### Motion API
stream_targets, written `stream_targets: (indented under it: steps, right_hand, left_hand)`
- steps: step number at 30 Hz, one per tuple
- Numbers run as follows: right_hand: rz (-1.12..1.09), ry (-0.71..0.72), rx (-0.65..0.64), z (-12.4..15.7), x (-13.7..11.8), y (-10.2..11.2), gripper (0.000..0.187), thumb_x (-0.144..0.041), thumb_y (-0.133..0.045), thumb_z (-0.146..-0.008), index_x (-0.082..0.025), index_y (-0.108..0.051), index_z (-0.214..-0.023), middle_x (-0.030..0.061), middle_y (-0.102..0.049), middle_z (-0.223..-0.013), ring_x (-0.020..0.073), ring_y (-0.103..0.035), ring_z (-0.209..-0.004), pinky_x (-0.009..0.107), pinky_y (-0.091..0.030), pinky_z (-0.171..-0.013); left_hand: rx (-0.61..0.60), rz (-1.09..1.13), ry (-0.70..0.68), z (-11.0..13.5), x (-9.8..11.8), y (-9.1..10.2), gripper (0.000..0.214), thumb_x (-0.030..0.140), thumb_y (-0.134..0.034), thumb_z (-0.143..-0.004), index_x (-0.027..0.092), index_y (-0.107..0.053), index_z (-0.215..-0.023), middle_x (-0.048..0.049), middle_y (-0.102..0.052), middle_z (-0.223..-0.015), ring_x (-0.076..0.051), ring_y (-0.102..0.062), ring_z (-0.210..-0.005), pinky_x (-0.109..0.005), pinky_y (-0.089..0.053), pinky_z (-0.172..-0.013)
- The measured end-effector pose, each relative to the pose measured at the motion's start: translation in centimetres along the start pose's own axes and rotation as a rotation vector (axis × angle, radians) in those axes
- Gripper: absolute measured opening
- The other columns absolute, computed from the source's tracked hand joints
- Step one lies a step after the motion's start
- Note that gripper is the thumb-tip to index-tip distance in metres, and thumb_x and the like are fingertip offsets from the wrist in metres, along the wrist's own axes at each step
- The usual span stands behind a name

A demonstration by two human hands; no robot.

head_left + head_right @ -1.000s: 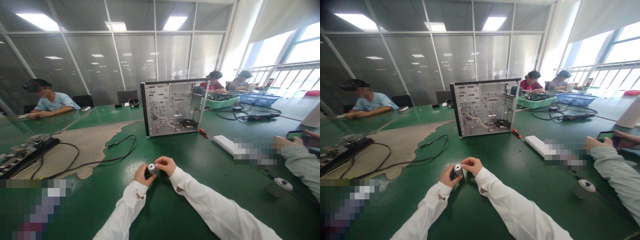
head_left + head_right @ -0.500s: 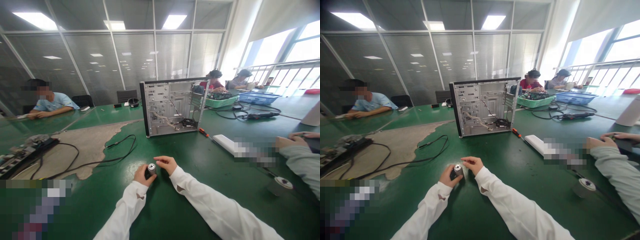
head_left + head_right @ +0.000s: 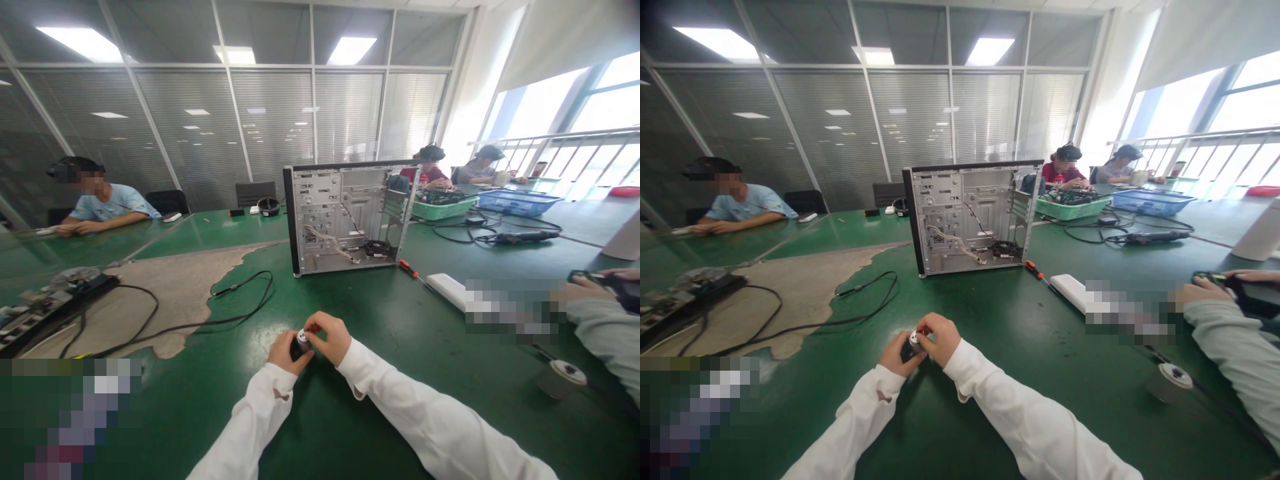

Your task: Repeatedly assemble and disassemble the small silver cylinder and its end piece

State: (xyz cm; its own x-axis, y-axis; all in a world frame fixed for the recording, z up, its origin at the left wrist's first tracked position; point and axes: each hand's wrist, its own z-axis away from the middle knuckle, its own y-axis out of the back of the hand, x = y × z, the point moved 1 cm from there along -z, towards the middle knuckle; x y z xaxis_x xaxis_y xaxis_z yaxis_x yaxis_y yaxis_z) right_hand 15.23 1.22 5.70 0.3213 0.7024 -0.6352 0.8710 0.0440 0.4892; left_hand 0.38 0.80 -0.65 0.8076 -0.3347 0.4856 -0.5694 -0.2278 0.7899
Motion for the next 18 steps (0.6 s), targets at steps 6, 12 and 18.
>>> stream_targets:
  steps: [6, 12, 18]
  right_hand:
    - [0.05, 0.105, 0.001, -0.1, -0.1, -0.1, 0.01, -0.016, -0.048, -0.07, -0.018, -0.056, -0.075, 0.0027, -0.054, -0.074, 0.0107, -0.049, -0.07, 0.023, -0.041, -0.065]
    - [0.067, 0.153, -0.037, 0.4, -0.5, 0.2, 0.016, -0.015, -0.045, -0.071, -0.019, -0.058, -0.08, 0.0035, -0.054, -0.08, 0.0121, -0.049, -0.077, 0.026, -0.042, -0.072]
    - [0.136, 0.091, -0.159, 2.4, -0.1, -0.4, 0.057, -0.016, -0.046, -0.067, -0.013, -0.028, -0.122, 0.0108, -0.038, -0.114, 0.0178, -0.035, -0.106, 0.033, -0.033, -0.091]
  left_hand:
    - [0.002, -0.001, 0.01, -0.1, 0.0, 0.0, 0.031, 0.036, -0.057, -0.058, 0.019, -0.05, -0.082, -0.0026, -0.056, -0.077, -0.019, -0.051, -0.075, -0.031, -0.039, -0.067]
    - [-0.013, -0.001, -0.014, 0.1, 0.6, 0.6, 0.03, 0.037, -0.054, -0.061, 0.017, -0.048, -0.083, -0.0049, -0.055, -0.078, -0.019, -0.051, -0.075, -0.032, -0.04, -0.067]
    - [-0.022, 0.026, -0.03, 0.1, 0.9, 1.0, 0.03, 0.026, -0.053, -0.058, 0.016, -0.048, -0.086, -0.006, -0.056, -0.083, -0.02, -0.051, -0.079, -0.033, -0.04, -0.071]
